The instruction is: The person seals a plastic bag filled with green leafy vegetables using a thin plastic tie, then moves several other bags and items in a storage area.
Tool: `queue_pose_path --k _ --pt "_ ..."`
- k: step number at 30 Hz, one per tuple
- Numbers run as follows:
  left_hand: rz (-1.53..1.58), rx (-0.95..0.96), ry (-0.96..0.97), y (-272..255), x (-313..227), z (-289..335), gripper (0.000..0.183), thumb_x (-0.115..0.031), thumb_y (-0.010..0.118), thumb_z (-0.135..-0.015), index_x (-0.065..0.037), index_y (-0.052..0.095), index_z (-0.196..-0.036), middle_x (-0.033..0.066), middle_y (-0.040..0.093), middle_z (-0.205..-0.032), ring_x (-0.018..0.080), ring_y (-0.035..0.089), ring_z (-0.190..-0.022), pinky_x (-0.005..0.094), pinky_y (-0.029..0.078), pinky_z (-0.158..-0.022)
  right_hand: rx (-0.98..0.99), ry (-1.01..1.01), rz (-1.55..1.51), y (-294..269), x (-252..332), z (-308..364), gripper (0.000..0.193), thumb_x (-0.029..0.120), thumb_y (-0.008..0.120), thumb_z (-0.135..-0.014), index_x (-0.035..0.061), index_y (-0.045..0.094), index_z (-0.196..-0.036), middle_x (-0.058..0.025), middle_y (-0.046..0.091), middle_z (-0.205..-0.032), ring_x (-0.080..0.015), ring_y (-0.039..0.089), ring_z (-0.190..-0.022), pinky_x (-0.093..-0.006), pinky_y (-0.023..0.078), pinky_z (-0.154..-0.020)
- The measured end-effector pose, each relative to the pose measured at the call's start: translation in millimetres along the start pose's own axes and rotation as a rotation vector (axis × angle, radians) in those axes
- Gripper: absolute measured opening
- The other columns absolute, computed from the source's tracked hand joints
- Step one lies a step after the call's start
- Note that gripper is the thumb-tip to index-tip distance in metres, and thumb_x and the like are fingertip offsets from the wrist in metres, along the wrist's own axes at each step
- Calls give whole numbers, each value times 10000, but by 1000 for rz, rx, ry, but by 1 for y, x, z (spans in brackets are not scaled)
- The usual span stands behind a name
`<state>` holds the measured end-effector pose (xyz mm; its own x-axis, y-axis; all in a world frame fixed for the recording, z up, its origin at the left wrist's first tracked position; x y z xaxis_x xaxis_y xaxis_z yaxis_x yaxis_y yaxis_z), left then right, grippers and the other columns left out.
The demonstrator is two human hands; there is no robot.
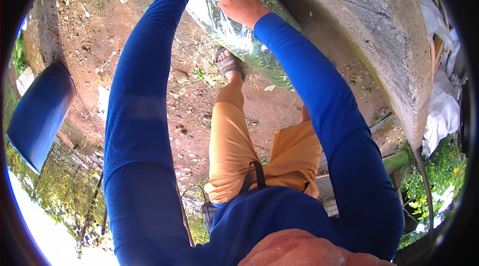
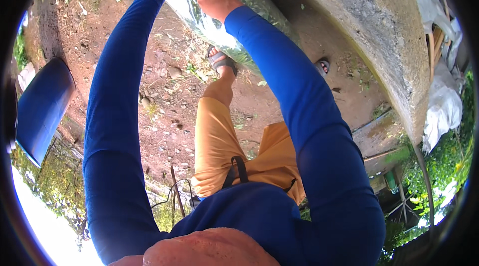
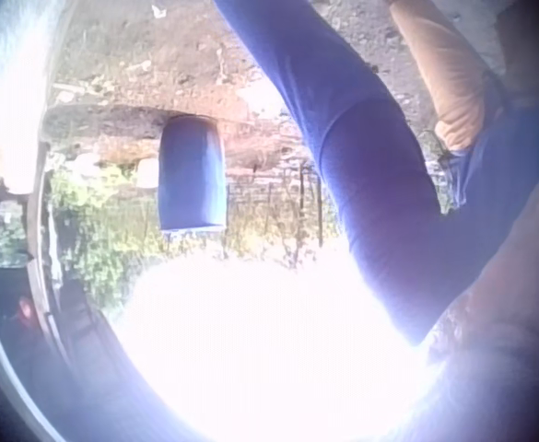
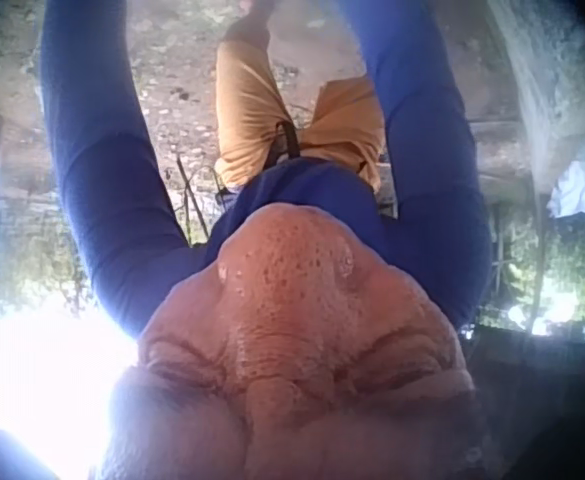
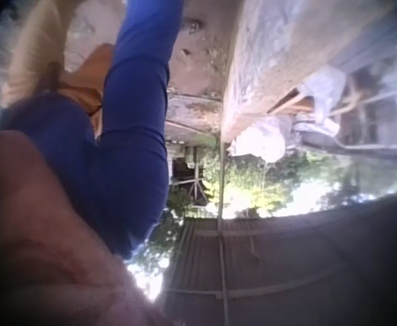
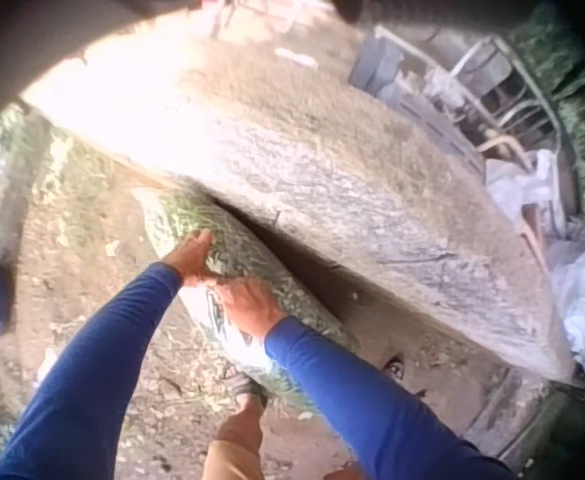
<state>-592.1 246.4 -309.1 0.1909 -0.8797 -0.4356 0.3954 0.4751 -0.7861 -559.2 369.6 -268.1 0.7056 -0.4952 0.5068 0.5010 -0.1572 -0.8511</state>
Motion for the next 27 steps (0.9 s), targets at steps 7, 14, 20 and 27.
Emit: queue_pose_path --k 7,14,20,27 --pt "-272 -56 -30 -8 -26 6 799 -416 926 -658 -39 487 -1208 277 573 -1208 470 613 -1117 528 531 -937 -14 16 -1 11 -2 -2 205 152 576 -910 115 724 -1046 -147 751 -901 -330 742 -825 -468 597 -683" --pt "-88 -160 -61 -11 -6 15 485 -163 731 -830 -69 511 -1252 302 593 -1188 509 646 -1027 554 539 -875 90 18 36 12 3 -7 277 136 535 -938 121 698 -1162 -143 746 -982 -346 729 -908 -483 590 -770" --pt "-76 -130 11 -8 -12 7 383 -200 425 -1029 -48 531 -1365 308 572 -1328 482 598 -1185 503 500 -984 10 -73 22 9 -7 13 279 127 542 -918 121 707 -1144 -126 742 -992 -331 724 -934 -474 586 -785" --pt "150 -20 -14 -15 -15 22 438 -274 394 -1062 -98 531 -1439 246 545 -1413 426 547 -1284 455 444 -1066 8 -121 12 4 -11 36 274 129 566 -922 122 716 -1151 -118 708 -988 -325 705 -942 -459 575 -807"
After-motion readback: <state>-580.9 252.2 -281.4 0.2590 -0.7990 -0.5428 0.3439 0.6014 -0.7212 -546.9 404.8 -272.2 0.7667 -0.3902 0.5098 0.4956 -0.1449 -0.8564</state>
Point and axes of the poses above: each hand's wrist, its own z-axis away from the middle knuckle, its own y-axis out of the palm, x = y × z, the point moved 9 cm from there along -z, towards the middle knuckle
